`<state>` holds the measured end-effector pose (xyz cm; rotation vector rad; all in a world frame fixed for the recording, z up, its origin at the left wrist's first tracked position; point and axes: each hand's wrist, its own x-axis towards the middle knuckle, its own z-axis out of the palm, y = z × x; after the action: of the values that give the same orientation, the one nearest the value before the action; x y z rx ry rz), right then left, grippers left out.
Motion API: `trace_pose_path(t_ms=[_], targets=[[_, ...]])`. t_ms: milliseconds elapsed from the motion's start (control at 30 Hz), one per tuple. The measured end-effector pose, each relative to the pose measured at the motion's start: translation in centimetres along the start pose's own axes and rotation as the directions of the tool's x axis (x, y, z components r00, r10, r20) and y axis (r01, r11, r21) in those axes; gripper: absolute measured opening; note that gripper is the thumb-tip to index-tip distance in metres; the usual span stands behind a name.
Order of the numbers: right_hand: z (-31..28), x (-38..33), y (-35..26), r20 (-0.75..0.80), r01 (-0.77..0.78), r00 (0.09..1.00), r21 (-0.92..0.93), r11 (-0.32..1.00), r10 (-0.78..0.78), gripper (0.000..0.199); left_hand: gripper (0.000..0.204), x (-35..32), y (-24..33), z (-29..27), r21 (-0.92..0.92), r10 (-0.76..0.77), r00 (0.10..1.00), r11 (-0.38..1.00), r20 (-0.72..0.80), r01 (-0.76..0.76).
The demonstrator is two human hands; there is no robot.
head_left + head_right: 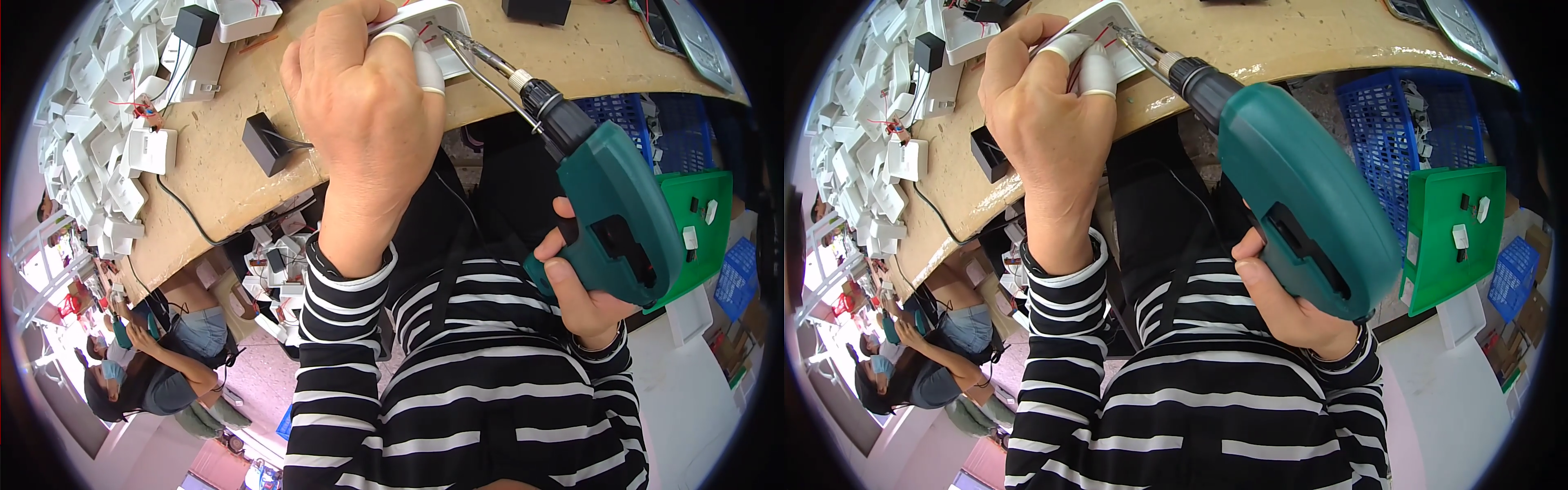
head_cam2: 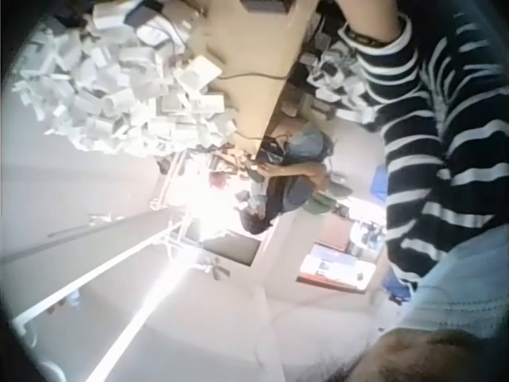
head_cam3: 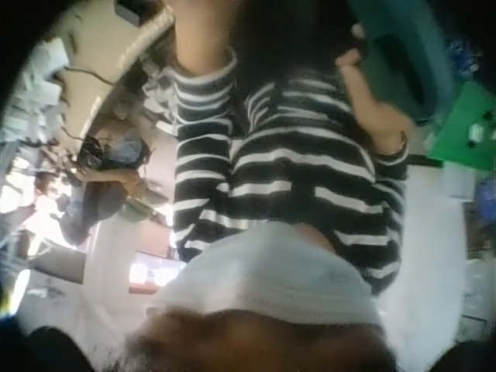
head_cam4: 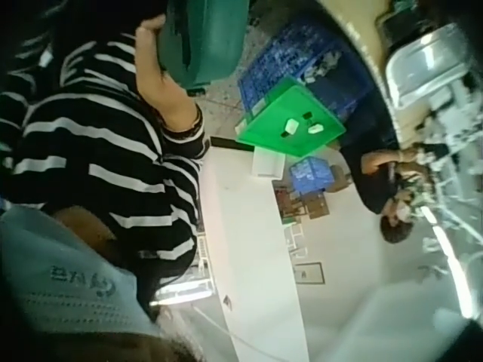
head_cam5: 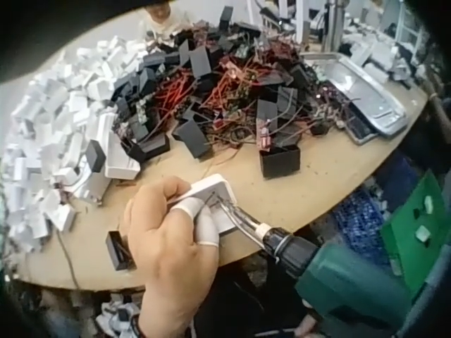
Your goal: Soldering or welding wires into small plastic housings using a handheld soldering gun at a manual workstation.
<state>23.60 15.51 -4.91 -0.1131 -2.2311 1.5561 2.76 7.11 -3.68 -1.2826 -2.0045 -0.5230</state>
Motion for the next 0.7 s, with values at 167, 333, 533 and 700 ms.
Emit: trace_pose_path(t_ms=[167, 333, 533, 700], targets=[[0.5, 0.3, -0.1, -0.007, -0.027, 1.0, 0.01, 1.0, 0.027, 0.063, 0.018, -0.5, -0.6, -0.3, -0.073, -0.065, 0.995, 0.995, 0.081, 0.071], [0.9, 0.4, 0.2, -0.046, 0.002, 0.999, 0.009, 1.0, -0.001, 0.058, 0.017, -0.1, -0.4, -0.5, -0.072, -0.128, 0.987, 0.988, 0.099, 0.135], [1.0, 0.5, 0.2, -0.045, -0.024, 0.999, 0.028, 0.999, 0.025, 0.057, 0.012, 0.5, 0.4, 1.1, -0.048, -0.203, 0.974, 0.977, 0.096, 0.208], [0.9, 0.3, 0.0, -0.038, -0.083, 0.996, 0.061, 0.995, 0.085, 0.056, 0.011, 0.0, -0.5, 5.4, -0.644, -0.301, 0.766, 0.743, -0.568, -0.185]])
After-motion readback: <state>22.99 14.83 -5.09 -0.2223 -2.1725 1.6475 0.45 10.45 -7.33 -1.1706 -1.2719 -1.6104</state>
